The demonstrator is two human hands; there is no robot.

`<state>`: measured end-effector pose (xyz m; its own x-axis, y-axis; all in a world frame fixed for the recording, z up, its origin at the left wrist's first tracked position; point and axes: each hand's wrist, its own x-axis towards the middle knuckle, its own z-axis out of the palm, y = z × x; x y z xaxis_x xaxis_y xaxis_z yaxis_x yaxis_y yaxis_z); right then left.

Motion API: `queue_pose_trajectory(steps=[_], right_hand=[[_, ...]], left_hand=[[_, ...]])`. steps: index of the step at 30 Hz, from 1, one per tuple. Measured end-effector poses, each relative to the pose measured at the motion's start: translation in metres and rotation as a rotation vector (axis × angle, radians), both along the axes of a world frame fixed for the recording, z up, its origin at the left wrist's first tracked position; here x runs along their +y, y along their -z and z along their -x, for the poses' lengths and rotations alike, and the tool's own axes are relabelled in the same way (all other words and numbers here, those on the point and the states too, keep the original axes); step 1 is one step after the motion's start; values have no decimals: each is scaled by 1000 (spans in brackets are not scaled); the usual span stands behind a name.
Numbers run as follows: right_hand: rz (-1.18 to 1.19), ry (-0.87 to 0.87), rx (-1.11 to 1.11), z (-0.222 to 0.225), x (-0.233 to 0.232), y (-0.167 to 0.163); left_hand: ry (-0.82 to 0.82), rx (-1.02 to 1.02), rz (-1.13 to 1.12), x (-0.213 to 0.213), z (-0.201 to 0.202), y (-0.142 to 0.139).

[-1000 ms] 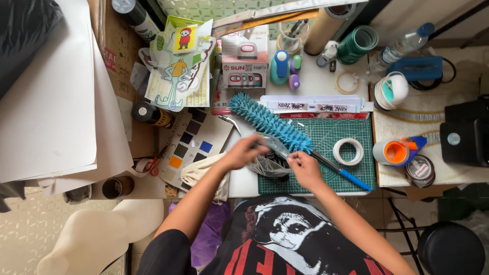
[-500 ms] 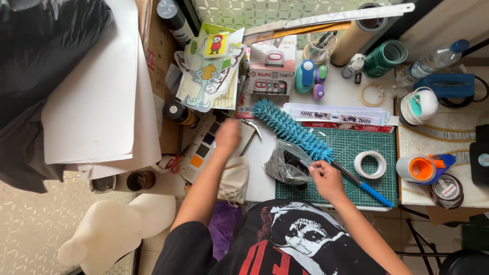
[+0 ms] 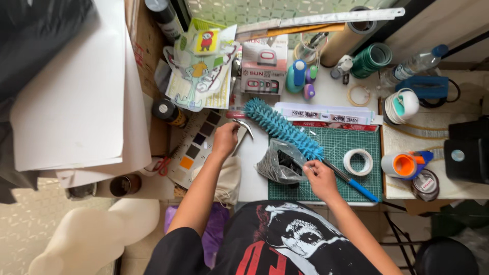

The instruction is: The person places foil-wrapped items into a white box and closes it. They then handle tape rolls and rings on the worktable, seal a plastic bag of dark items with tape, and finally handle a slipper and a hammer at the desk.

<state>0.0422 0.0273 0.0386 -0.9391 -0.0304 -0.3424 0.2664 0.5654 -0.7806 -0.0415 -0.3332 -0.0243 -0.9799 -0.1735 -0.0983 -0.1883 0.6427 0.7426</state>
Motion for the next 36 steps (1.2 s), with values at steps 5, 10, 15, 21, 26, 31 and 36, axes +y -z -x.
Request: queue_pose_trajectory(steps=[5, 10, 15, 21, 26, 31, 36], right_hand=[[16, 22, -25, -5, 0, 1], [18, 41, -44, -5, -4, -5], [-33, 15, -26, -4, -2, -6], [9, 23, -16, -1, -1, -3], [39, -6, 22, 0, -2, -4], [-13, -24, -26, -5, -2, -7], [-85, -38, -57, -9, -6, -13]], left_hand=[[3, -49, 232, 14, -20, 22], [-21, -264, 209, 8, -34, 21], [157, -107, -148, 24, -40, -10], [522, 140, -497, 90, -43, -58], [187, 120, -193, 56, -9, -38], [-244, -406, 345, -42, 44, -15], [-400, -214, 307, -51, 60, -19]])
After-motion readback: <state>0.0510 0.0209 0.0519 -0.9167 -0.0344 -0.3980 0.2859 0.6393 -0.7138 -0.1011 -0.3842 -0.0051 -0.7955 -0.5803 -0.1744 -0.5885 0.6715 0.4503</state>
